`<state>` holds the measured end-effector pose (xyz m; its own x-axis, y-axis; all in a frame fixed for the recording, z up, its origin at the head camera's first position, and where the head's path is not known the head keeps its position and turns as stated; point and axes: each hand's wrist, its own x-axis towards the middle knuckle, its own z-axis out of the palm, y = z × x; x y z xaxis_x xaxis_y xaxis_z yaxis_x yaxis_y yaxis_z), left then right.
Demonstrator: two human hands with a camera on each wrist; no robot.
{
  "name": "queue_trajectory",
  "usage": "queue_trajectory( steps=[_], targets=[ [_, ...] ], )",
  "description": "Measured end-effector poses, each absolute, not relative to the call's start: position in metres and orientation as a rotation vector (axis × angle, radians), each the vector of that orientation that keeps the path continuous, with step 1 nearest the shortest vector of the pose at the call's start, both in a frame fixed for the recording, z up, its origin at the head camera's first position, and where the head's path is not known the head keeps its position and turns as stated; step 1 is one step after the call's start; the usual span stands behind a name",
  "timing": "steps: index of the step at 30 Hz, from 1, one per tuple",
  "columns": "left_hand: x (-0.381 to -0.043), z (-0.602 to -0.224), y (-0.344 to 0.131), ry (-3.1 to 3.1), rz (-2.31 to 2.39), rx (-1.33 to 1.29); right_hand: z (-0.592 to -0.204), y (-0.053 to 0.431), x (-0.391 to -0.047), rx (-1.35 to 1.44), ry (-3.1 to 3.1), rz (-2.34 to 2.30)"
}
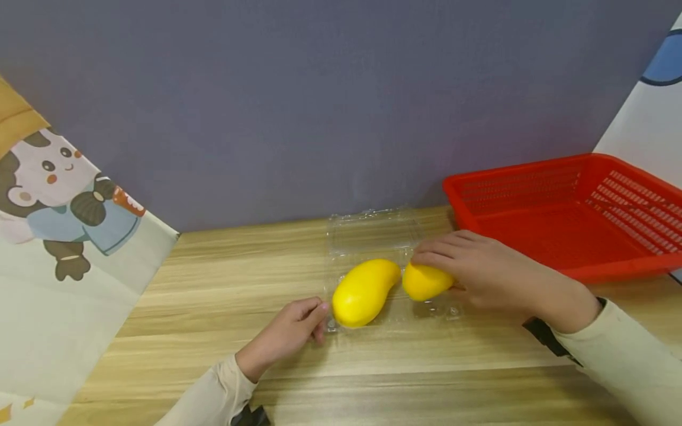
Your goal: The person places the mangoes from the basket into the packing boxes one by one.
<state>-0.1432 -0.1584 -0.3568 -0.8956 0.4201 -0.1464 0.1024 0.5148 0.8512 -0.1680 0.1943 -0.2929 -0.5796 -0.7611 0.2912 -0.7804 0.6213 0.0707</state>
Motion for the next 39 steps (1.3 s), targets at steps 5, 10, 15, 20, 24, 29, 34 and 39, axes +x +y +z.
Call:
queue_trajectory(
  steps=[5, 10, 15, 20, 24, 29, 34, 39],
  targets=[
    [-0.143, -0.358, -0.160, 2.423, 1.332, 0.421, -0.300, 0.186, -0.170, 1.310, -2.518, 0.112],
    [-0.143, -0.357, -0.160, 2.421, 1.351, 0.436, -0.307, 0.181, -0.171, 1.322, -2.525, 0.071],
    [-0.143, -0.357, -0.160, 2.422, 1.361, 0.438, -0.312, 0.177, -0.172, 1.348, -2.489, 0.033],
    [-0.143, -0.358, -0.160, 2.432, 1.343, 0.442, -0.314, 0.176, -0.171, 1.383, -2.484, 0.062],
    [-0.143, -0.359, -0.159, 2.439, 1.316, 0.437, -0.315, 0.175, -0.169, 1.436, -2.501, 0.094],
    [-0.143, -0.359, -0.158, 2.441, 1.301, 0.427, -0.316, 0.175, -0.169, 1.475, -2.489, 0.096],
    [-0.143, -0.358, -0.158, 2.440, 1.301, 0.420, -0.317, 0.175, -0.169, 1.474, -2.485, 0.092],
    [-0.142, -0.358, -0.158, 2.432, 1.310, 0.414, -0.319, 0.174, -0.169, 1.464, -2.566, 0.116]
  ],
)
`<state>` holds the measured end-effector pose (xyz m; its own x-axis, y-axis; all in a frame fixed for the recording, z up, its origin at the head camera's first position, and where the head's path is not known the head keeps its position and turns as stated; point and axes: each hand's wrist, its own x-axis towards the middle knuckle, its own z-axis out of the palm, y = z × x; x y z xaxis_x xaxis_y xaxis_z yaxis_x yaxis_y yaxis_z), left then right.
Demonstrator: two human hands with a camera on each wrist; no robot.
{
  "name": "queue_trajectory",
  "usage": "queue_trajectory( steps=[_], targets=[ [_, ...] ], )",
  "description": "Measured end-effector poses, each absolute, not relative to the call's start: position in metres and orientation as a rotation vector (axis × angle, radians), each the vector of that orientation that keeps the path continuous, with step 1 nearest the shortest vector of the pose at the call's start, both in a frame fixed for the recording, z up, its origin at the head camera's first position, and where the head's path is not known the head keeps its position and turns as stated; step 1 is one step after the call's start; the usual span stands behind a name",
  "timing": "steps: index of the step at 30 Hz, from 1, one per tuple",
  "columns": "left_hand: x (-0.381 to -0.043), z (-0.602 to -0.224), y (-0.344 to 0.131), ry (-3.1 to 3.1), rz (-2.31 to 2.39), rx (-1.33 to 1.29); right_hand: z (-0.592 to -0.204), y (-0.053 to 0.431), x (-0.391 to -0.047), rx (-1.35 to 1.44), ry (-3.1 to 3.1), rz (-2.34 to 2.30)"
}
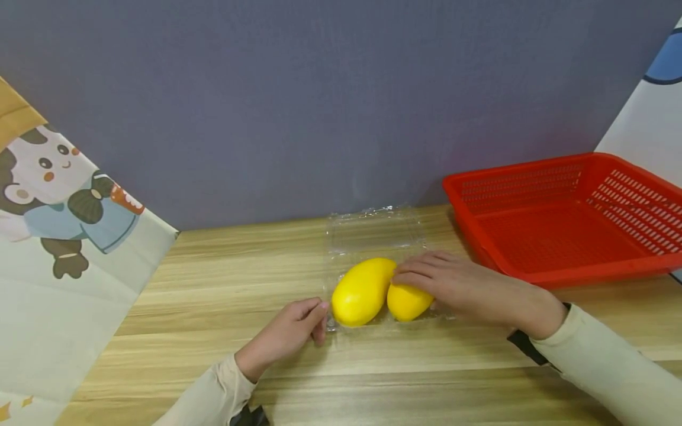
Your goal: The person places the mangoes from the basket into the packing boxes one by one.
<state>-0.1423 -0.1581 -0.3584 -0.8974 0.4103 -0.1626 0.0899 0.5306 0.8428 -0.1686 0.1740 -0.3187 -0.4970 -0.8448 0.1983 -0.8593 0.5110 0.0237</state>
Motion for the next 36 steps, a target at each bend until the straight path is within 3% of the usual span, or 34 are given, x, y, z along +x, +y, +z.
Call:
queue_trajectory(
  steps=[36],
  targets=[
    [-0.1413, -0.3584, -0.1573, 2.426, 1.347, 0.438, -0.3161, 0.1730, -0.1686, 1.449, -2.800, 0.369]
  ],
)
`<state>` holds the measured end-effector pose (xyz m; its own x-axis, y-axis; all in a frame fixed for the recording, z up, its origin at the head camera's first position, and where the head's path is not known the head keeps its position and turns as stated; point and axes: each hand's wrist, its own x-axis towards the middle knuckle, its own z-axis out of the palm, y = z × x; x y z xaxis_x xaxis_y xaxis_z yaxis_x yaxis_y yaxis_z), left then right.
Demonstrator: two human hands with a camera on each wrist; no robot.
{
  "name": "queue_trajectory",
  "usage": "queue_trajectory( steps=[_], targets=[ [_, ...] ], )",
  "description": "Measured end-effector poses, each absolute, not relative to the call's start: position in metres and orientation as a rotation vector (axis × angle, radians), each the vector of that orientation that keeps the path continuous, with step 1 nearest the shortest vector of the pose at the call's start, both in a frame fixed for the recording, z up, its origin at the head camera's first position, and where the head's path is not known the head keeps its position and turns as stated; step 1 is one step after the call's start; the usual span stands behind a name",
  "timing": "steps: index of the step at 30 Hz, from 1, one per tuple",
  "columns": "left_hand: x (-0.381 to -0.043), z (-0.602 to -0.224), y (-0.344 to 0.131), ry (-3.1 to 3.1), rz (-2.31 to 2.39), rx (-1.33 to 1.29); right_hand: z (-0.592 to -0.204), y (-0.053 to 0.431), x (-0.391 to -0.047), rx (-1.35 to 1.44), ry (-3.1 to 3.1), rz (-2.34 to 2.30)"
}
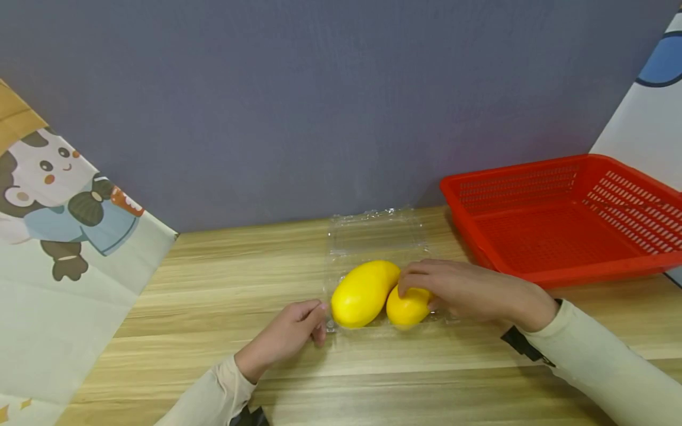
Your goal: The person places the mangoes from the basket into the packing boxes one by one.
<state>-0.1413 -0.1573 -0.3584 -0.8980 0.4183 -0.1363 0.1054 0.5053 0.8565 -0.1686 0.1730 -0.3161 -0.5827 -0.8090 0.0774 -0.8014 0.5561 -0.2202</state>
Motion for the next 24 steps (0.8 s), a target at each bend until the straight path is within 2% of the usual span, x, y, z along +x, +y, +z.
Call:
queue_trajectory(
  steps=[24],
  targets=[
    [-0.1410, -0.3563, -0.1571, 2.427, 1.345, 0.454, -0.3178, 0.1763, -0.1740, -1.383, 2.760, -0.393]
  ],
)
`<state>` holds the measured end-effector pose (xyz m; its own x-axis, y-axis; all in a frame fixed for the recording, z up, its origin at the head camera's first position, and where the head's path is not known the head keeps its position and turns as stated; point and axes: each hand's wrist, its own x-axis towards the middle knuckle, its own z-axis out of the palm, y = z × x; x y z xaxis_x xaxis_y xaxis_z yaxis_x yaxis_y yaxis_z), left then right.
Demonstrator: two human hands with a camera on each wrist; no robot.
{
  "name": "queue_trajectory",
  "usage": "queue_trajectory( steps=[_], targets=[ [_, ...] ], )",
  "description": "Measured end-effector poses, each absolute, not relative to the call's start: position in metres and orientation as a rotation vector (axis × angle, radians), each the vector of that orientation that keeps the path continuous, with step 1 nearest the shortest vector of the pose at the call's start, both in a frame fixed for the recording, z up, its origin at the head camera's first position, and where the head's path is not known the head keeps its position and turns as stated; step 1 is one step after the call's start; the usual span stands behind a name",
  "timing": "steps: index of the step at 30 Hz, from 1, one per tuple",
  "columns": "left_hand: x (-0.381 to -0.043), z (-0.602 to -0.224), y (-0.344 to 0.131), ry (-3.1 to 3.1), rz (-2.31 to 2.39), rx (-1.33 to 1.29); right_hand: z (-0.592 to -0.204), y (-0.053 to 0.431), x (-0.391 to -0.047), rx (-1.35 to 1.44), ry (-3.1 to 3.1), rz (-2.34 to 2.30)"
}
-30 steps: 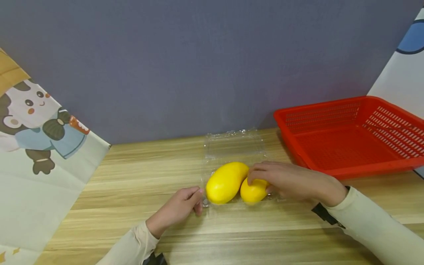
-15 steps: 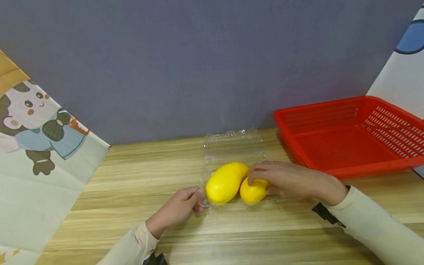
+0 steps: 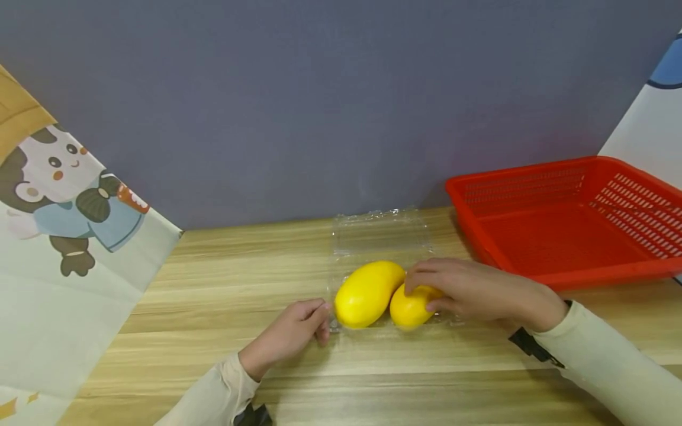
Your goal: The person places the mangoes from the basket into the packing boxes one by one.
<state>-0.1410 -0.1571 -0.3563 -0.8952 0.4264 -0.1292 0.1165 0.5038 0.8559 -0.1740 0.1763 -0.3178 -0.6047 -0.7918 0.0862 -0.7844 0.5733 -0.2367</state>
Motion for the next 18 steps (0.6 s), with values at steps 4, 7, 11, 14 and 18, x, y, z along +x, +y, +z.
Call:
queue_trajectory(
  steps=[4, 7, 11, 14, 18],
  targets=[
    [-0.1410, -0.3559, -0.1566, 2.429, 1.337, 0.450, -0.3191, 0.1765, -0.1746, -1.403, 2.762, -0.396],
    [-0.1413, -0.3561, -0.1568, 2.427, 1.329, 0.450, -0.3199, 0.1764, -0.1749, -1.408, 2.764, -0.400],
    [-0.1417, -0.3562, -0.1573, 2.423, 1.332, 0.457, -0.3210, 0.1760, -0.1751, -1.412, 2.776, -0.409],
    [-0.1416, -0.3561, -0.1574, 2.422, 1.339, 0.458, -0.3218, 0.1755, -0.1752, -1.424, 2.780, -0.416],
    [-0.1414, -0.3564, -0.1572, 2.418, 1.345, 0.453, -0.3223, 0.1756, -0.1750, -1.437, 2.786, -0.424]
  ],
)
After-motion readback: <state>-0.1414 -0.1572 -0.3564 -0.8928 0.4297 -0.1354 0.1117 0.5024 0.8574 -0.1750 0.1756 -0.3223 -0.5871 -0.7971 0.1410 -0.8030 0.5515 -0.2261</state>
